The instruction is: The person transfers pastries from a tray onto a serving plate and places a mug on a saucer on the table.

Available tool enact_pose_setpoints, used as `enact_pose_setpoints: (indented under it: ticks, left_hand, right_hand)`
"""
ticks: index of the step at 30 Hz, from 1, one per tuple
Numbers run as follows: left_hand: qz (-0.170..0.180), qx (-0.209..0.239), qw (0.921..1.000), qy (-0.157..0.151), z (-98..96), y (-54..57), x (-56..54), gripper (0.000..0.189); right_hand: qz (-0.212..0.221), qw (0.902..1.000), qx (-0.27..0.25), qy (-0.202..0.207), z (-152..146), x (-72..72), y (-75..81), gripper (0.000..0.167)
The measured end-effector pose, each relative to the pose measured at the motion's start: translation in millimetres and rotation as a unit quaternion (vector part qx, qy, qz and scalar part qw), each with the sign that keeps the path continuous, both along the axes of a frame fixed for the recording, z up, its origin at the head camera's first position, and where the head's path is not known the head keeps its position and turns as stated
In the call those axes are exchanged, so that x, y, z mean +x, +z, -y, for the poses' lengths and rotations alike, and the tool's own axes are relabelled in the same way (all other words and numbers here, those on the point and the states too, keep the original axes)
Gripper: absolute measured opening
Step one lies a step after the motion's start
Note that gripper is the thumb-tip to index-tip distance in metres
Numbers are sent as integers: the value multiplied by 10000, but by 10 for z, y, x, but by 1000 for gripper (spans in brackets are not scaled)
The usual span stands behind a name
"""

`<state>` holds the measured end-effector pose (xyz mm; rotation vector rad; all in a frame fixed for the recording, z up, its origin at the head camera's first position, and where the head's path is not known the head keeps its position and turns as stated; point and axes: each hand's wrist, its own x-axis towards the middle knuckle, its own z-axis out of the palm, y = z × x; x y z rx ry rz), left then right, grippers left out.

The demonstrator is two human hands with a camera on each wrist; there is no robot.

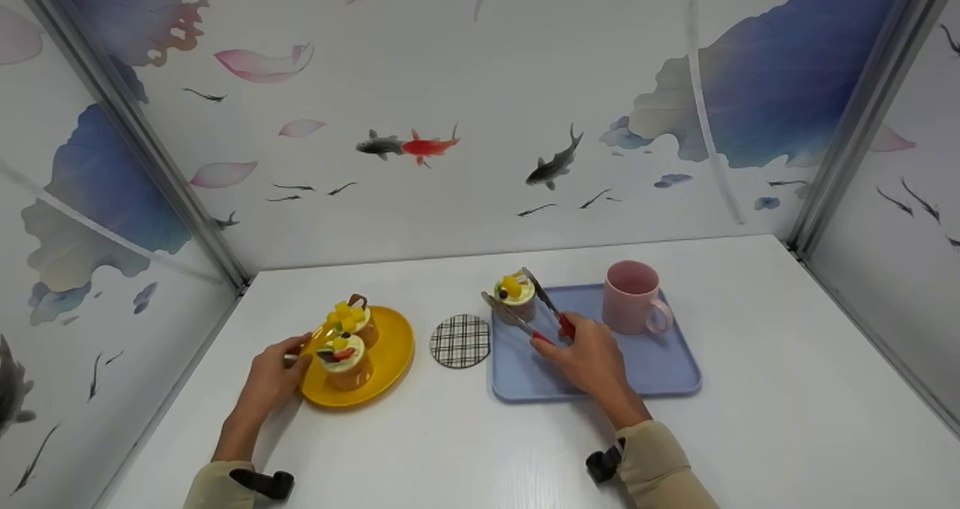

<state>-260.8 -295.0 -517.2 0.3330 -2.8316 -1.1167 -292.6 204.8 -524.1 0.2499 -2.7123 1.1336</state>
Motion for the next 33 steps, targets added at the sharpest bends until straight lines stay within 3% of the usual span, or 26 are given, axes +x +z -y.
enact_pose_setpoints:
  ticks: [14, 20, 26, 33]
  left_hand:
    - [9, -70, 10000, -5, 10, 8, -10, 49]
    - [96, 31, 9999, 58, -10, -6, 0, 49]
    - [126, 66, 9999, 60, -11, -24, 17, 49]
    - [55, 88, 9999, 46, -4, -12, 7, 49]
  right_hand:
    - [-119, 9998, 4, 181, -10, -34, -25, 40]
    - [35, 9999, 20, 150, -9, -52, -39, 50]
    - [184, 9997, 74, 137, -1, -83, -54, 43]
    - [249, 9995, 85, 154, 0, -96, -44, 53]
